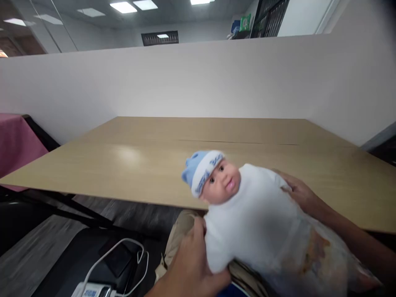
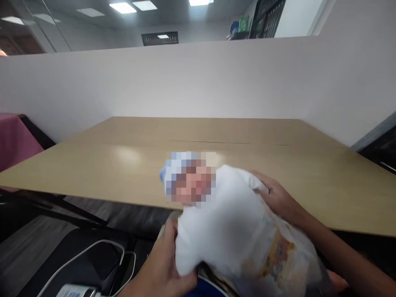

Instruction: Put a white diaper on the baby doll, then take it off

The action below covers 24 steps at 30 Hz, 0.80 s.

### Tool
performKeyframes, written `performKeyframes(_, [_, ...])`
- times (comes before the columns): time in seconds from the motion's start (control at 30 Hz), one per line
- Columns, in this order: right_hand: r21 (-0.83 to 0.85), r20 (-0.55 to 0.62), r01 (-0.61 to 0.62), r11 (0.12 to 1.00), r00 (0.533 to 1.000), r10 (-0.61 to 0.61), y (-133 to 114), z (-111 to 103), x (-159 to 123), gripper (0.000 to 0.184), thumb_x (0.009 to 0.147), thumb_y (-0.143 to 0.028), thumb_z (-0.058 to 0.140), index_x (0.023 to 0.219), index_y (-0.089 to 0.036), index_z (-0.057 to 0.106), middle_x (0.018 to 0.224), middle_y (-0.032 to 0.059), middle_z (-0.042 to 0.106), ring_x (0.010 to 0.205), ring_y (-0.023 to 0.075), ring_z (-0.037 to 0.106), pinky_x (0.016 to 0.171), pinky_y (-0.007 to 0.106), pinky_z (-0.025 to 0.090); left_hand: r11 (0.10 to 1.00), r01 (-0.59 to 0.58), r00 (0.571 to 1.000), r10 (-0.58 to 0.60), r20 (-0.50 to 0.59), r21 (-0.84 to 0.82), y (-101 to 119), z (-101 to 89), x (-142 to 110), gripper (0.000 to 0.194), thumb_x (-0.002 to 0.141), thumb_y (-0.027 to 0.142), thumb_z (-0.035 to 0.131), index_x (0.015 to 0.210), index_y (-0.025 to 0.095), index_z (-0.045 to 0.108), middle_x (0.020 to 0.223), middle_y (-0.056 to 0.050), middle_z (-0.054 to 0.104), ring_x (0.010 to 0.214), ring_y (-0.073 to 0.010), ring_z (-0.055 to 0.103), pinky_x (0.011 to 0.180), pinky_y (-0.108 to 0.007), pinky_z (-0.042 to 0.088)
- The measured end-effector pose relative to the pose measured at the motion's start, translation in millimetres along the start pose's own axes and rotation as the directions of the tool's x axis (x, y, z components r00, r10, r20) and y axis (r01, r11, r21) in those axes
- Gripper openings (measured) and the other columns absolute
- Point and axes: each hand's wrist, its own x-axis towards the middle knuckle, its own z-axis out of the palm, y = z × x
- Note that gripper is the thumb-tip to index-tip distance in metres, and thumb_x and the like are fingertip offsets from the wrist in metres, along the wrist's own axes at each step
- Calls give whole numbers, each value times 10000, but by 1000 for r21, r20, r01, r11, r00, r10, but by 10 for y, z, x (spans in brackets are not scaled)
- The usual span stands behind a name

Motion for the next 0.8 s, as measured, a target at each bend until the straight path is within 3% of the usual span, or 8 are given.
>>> performKeyframes(0.1, [71,183,-162,984,972,147,-222,165,-508,577,983,-646,659,1380,-239,760,1368,135,759,1227,380,741,1052,511,634,998,-10,998,6,65,58,-188,30,-408,727,773,540,810,1422,347,544,1129,-93,763,1055,-409,754,795,-508,623])
performKeyframes(0.27, [138,380,-226,964,911,159,-417,700,-911,423,995,-477,688,1365,-277,739,1354,81,764,1182,321,765,1016,460,663,984,8,997,-22,75,176,-493,-70,-333,741,869,648,736,1541,377,577,1034,-78,806,1119,-414,761,912,-547,620])
performKeyframes(0.37, [85,395,-201,976,906,152,-209,1074,-1012,276,1008,-368,630,1244,-338,771,1157,20,820,1046,288,813,891,408,701,977,11,995,-33,96,213,-639,-98,-205,658,918,660,676,1522,407,611,994,-65,823,1082,-385,779,866,-517,628])
performKeyframes(0.5, [22,427,-60,998,903,44,243,1358,-1204,228,971,-386,686,1164,-382,808,1125,-2,844,1018,291,839,825,376,719,970,8,992,-39,124,243,-643,-143,-340,619,966,627,633,1537,390,597,1223,-100,811,1186,-369,752,948,-548,610])
performKeyframes(0.6, [-14,433,-118,993,894,112,372,1263,-1327,338,1041,-493,622,1255,-311,810,1183,37,837,1089,297,828,921,450,712,967,0,985,-44,167,255,-538,-272,-774,705,900,619,708,1562,411,581,1273,-107,797,1212,-408,739,942,-544,612])
performKeyframes(0.7, [-68,380,-196,978,902,207,185,921,-1332,445,1071,-583,570,1290,-273,802,1269,80,807,1187,302,790,1033,495,668,969,-45,977,-8,215,242,-516,-433,-1159,759,846,648,737,1565,450,593,1190,-102,816,1064,-410,769,885,-532,635])
performKeyframes(0.8, [-75,245,-242,967,936,253,-271,472,-1260,460,1081,-600,559,1357,-290,756,1347,88,773,1199,298,773,980,438,687,974,-191,964,161,213,126,-663,-421,-1031,693,918,711,567,1593,560,526,1198,-35,817,1020,-388,767,918,-584,645])
